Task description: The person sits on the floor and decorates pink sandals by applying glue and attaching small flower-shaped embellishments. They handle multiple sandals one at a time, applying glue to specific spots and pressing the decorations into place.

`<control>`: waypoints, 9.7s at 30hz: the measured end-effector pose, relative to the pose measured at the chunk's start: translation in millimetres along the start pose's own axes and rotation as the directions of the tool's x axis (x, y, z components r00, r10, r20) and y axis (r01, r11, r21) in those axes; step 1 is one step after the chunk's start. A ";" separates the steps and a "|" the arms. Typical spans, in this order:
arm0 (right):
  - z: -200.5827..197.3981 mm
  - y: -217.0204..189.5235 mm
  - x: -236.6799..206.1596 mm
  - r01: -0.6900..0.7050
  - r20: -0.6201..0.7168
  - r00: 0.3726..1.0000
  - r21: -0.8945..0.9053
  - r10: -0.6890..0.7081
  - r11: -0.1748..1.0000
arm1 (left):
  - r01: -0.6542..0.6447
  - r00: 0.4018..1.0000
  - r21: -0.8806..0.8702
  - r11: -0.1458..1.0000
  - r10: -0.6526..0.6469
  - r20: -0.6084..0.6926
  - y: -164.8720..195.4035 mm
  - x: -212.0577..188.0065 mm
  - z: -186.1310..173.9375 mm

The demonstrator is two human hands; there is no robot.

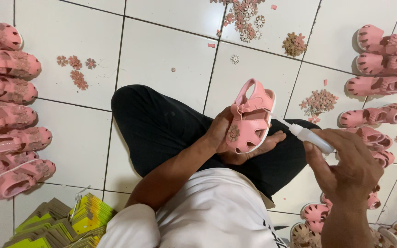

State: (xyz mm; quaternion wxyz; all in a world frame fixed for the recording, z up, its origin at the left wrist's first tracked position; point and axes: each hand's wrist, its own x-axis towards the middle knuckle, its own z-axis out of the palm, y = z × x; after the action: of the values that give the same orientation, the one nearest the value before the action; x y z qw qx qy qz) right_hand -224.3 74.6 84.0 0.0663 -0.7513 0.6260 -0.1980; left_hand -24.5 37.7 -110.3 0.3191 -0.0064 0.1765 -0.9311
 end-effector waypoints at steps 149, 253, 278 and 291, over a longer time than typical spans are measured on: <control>143.7 73.6 12.2 -0.422 0.179 0.851 0.794 0.494 0.439 | -0.185 0.977 0.344 0.921 0.210 -0.035 48.9 -44.6 -27.2; 96.6 -0.3 35.7 -0.374 0.314 0.927 0.805 0.203 0.460 | -0.201 0.963 0.555 0.807 0.265 -0.037 7.9 -8.5 24.9; 70.1 13.0 33.1 -0.198 0.167 0.980 0.719 0.111 0.666 | -0.027 0.996 0.489 0.872 0.066 -0.062 16.2 -16.3 22.3; 35.9 6.5 49.4 -0.261 0.689 0.688 0.528 -0.229 0.808 | 0.394 0.912 0.792 0.466 -0.094 -0.399 28.0 -16.2 20.8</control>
State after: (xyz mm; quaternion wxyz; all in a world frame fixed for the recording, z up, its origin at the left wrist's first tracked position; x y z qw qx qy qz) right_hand -209.9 20.2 59.5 0.5391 -0.7017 0.4609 -0.0677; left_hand 7.6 20.0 -98.4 0.1105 0.2683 -0.2658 -0.9193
